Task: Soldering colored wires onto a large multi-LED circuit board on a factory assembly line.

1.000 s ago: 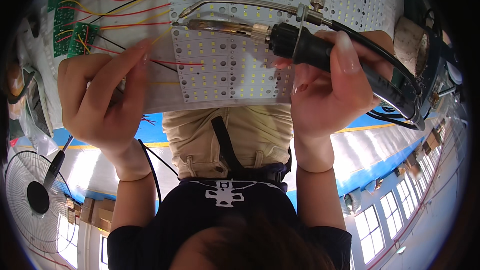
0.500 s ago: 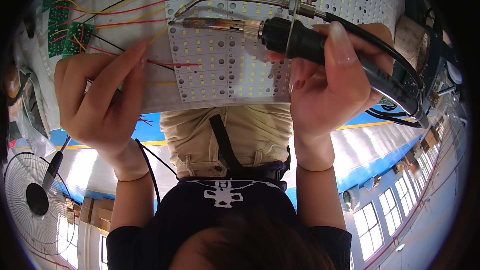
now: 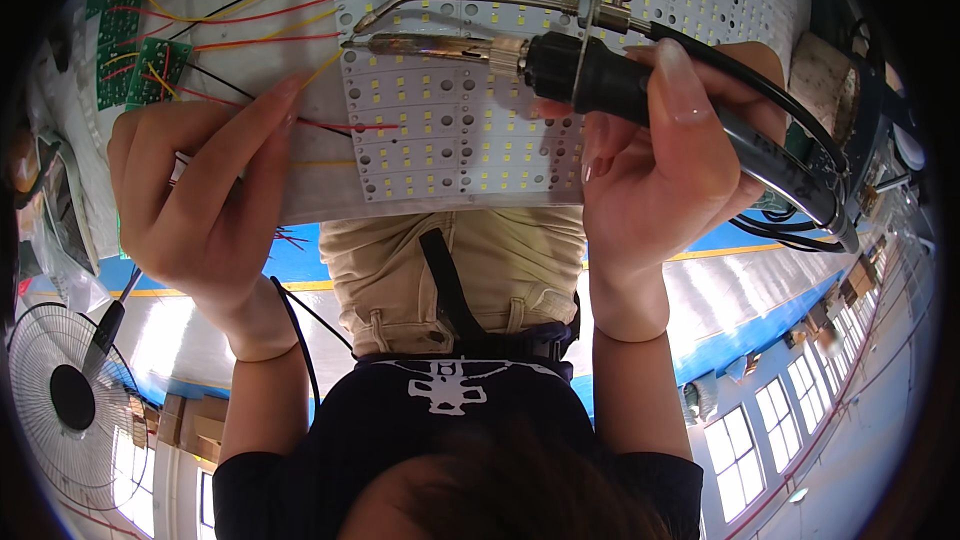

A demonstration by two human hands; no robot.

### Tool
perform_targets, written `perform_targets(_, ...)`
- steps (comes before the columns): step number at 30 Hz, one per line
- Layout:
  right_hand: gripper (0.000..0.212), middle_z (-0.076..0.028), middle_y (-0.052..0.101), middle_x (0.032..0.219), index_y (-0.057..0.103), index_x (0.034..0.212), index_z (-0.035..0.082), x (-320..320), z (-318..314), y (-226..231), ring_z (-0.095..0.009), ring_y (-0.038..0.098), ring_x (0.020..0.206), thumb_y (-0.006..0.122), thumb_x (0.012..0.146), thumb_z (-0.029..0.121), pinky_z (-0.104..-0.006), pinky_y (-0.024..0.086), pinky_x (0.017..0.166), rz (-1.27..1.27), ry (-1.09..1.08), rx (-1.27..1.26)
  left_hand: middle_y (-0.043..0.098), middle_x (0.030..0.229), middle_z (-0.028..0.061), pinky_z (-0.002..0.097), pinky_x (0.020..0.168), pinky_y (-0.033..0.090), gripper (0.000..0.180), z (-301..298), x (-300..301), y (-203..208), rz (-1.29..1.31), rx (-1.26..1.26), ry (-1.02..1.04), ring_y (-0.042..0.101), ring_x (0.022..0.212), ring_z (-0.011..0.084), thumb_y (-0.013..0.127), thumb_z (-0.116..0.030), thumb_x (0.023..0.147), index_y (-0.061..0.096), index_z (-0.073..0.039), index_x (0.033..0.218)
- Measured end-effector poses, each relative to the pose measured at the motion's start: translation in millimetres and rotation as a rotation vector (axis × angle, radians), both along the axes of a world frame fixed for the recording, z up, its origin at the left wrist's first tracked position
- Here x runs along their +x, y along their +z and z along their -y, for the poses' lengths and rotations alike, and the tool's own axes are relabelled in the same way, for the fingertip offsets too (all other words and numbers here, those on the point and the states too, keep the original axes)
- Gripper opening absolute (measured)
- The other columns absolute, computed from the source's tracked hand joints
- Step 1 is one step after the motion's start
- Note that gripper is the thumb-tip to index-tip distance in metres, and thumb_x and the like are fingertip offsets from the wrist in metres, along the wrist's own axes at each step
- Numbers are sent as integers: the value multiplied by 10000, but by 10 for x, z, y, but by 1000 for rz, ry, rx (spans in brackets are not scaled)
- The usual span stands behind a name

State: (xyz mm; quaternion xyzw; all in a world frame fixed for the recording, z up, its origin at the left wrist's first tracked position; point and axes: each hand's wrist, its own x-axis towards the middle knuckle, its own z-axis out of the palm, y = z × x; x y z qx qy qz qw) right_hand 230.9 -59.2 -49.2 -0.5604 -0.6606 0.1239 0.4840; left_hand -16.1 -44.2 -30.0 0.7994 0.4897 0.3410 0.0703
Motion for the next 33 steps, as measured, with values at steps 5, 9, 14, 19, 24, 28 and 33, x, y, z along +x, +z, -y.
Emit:
perform_targets(5, 303, -105, 507, 980, 599, 1114, 35, -2, 12, 5, -48, 492, 555, 595, 827, -60, -156, 385, 501, -10, 11, -18, 510, 638, -15, 281, 566, 362, 306, -2, -2, 15, -13, -6, 3, 460, 615, 150, 752, -18, 530, 741, -117, 819)
perform_targets(9, 257, -113, 543, 905, 583, 1069, 5, 15, 24, 25, -61, 502, 535, 604, 818, -44, -161, 405, 463, 68, -30, -34, 510, 638, -17, 281, 569, 364, 309, 2, 5, 8, -13, -16, 6, 455, 614, 148, 752, -18, 528, 742, -116, 821)
perform_targets(14, 145, -118, 577, 772, 504, 933, -15, -226, -1, 108, -82, 521, 503, 582, 811, -23, -185, 439, 403, -488, -234, -104, 505, 636, -21, 278, 567, 363, 318, 3, -8, 11, -11, 0, 11, 450, 612, 144, 753, -13, 520, 744, -113, 823)
perform_targets(19, 148, -115, 575, 775, 516, 937, -14, -211, 4, 114, -90, 522, 522, 588, 809, -15, -189, 437, 420, -355, -219, -80, 496, 631, -23, 276, 569, 357, 339, -19, 3, -40, -2, 49, 4, 444, 598, 139, 757, -4, 513, 742, -108, 835)
perform_targets(24, 152, -110, 573, 779, 531, 942, -13, -132, 14, 128, -99, 524, 547, 596, 805, -5, -195, 435, 442, -201, -195, -52, 492, 626, -25, 270, 570, 348, 343, -25, -7, -53, -12, 76, 8, 441, 585, 133, 765, -1, 517, 742, -111, 840)
perform_targets(28, 156, -106, 572, 781, 543, 946, -12, -104, 6, 117, -107, 525, 566, 602, 802, 3, -200, 433, 460, -74, -176, -28, 489, 623, -28, 270, 571, 343, 341, -33, 13, -29, -35, 75, 25, 439, 578, 127, 768, -4, 519, 742, -114, 840)
perform_targets(33, 162, -102, 569, 785, 559, 950, -11, -53, 7, 124, -117, 526, 590, 610, 799, 12, -206, 431, 482, 82, -151, 3, 486, 621, -33, 269, 585, 346, 340, -20, 22, -16, -43, 68, 46, 441, 579, 125, 767, -11, 519, 743, -120, 840)
